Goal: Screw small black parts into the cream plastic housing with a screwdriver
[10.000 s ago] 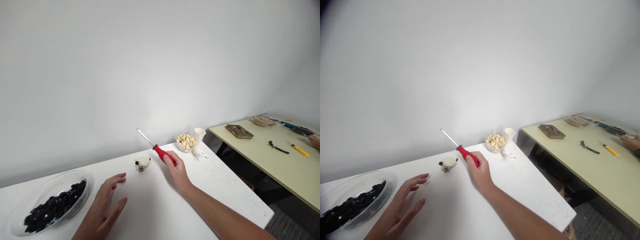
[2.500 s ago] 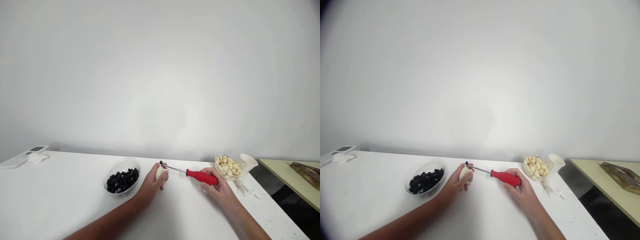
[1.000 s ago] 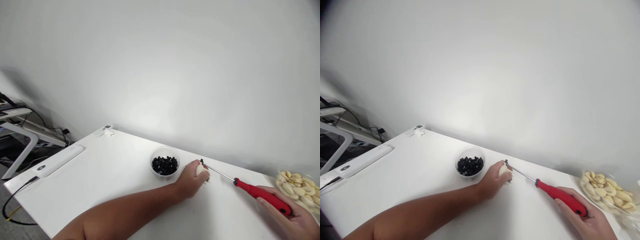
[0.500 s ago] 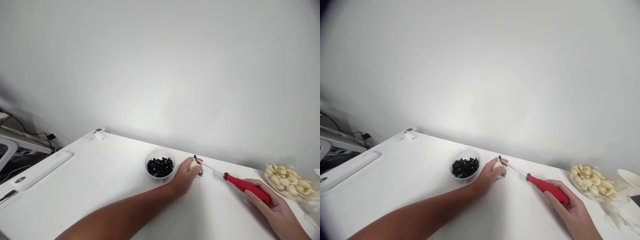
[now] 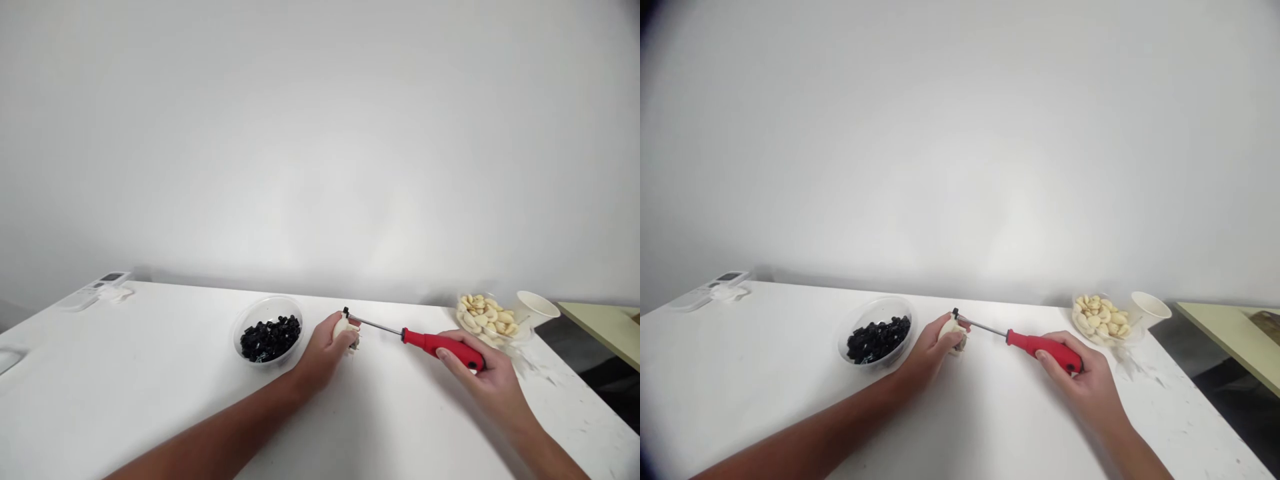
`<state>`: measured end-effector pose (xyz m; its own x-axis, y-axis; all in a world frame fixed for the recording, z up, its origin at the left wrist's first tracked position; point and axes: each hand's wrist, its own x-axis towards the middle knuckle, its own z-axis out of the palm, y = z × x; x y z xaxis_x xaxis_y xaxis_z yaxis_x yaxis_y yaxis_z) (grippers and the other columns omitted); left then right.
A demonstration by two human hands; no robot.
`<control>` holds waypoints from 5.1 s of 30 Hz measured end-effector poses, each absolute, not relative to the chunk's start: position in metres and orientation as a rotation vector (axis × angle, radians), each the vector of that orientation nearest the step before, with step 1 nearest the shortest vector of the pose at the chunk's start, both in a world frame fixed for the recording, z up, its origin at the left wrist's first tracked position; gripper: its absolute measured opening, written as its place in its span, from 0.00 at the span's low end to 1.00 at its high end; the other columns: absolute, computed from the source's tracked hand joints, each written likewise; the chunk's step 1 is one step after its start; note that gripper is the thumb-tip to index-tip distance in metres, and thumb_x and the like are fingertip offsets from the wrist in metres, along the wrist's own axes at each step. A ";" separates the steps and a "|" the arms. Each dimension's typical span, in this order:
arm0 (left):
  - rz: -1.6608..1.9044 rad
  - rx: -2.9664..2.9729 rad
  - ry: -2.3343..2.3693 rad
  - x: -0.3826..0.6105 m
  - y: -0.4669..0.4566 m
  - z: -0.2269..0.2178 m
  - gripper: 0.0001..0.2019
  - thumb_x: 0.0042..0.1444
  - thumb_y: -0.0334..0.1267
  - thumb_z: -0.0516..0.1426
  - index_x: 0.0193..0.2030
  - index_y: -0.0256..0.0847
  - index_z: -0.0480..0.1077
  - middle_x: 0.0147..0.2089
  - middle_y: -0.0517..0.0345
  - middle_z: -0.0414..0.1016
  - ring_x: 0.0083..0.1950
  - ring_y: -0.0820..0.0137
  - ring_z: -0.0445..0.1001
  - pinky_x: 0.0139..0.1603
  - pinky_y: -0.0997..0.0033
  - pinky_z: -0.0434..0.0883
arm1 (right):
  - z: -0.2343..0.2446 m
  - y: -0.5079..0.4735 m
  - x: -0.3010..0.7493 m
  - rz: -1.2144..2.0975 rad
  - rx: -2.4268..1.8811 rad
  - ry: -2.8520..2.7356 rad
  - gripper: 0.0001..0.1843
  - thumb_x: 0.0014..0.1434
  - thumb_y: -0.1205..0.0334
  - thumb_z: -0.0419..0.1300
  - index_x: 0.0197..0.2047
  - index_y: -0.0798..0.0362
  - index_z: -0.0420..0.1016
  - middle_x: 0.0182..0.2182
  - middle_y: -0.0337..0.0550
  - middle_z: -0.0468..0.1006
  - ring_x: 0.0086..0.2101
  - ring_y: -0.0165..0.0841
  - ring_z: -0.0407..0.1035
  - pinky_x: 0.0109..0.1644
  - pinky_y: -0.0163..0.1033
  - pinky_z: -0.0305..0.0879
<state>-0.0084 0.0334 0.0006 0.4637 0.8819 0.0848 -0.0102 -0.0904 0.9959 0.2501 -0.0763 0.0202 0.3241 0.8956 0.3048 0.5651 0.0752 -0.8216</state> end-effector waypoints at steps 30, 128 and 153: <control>0.940 1.059 0.722 -0.002 0.042 -0.001 0.22 0.60 0.53 0.50 0.45 0.35 0.70 0.41 0.42 0.82 0.32 0.59 0.81 0.24 0.70 0.67 | -0.002 -0.064 0.265 1.013 -1.269 -0.973 0.17 0.58 0.46 0.68 0.37 0.52 0.77 0.21 0.34 0.60 0.23 0.30 0.54 0.27 0.38 0.50; 0.841 1.147 0.665 -0.005 0.043 -0.008 0.31 0.67 0.63 0.46 0.48 0.35 0.74 0.26 0.53 0.78 0.24 0.68 0.72 0.28 0.70 0.64 | 0.005 -0.076 0.236 1.591 -1.202 -1.037 0.27 0.65 0.47 0.62 0.60 0.57 0.78 0.18 0.34 0.63 0.20 0.29 0.55 0.26 0.36 0.55; 0.852 1.308 0.695 -0.008 0.039 -0.001 0.18 0.62 0.50 0.55 0.46 0.37 0.71 0.24 0.59 0.73 0.25 0.69 0.69 0.28 0.72 0.63 | 0.000 -0.073 0.236 1.583 -1.230 -1.118 0.27 0.67 0.49 0.61 0.62 0.56 0.76 0.17 0.34 0.66 0.20 0.30 0.58 0.29 0.38 0.54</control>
<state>-0.0084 0.0392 -0.0010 0.5292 0.8480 0.0310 -0.1397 0.0511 0.9889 0.2364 -0.0732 -0.0003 -0.1853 0.9504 -0.2500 -0.0826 -0.2685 -0.9597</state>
